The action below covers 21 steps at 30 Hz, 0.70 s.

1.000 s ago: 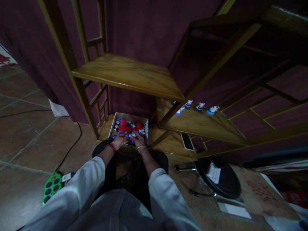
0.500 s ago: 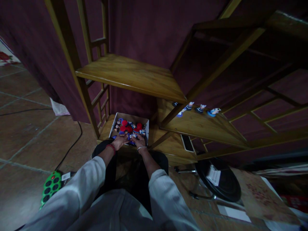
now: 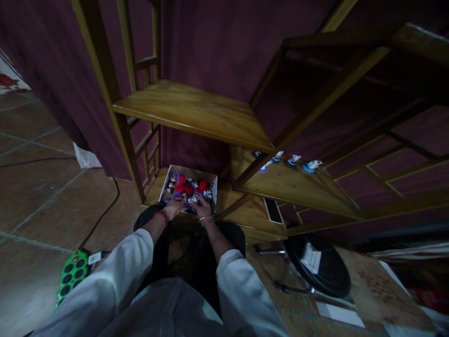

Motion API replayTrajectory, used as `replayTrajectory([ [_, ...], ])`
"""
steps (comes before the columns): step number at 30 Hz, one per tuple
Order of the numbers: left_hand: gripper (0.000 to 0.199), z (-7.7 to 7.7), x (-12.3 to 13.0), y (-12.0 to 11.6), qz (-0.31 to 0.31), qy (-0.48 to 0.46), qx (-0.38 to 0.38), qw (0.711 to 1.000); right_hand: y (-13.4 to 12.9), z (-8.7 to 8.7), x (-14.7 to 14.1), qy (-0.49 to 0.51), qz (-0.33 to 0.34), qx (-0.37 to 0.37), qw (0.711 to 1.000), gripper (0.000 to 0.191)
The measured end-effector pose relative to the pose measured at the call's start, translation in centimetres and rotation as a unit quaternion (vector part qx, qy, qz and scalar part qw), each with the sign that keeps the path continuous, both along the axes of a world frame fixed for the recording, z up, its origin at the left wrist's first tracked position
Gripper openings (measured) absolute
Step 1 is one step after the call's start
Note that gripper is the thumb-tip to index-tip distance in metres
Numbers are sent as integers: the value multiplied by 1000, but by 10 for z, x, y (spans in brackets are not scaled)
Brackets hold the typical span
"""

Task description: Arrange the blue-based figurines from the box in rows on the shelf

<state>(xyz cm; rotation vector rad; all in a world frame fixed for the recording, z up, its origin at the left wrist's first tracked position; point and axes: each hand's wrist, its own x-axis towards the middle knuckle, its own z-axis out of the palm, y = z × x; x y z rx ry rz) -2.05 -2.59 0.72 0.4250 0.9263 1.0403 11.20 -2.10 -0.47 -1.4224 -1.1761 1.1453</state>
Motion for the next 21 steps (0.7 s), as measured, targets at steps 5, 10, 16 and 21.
replayTrajectory([
  [5,11,2,1,1,6,4,-12,1000,0,-3,0,-17,4,7,1000,40],
  [10,10,4,2,3,5,8,-31,999,3,-10,1,-55,10,29,998,38],
  [16,11,6,1,3,-2,1,-42,999,3,-13,1,-86,3,59,995,35],
  [21,10,8,1,2,-6,4,-40,999,4,-15,1,-131,15,90,987,30],
])
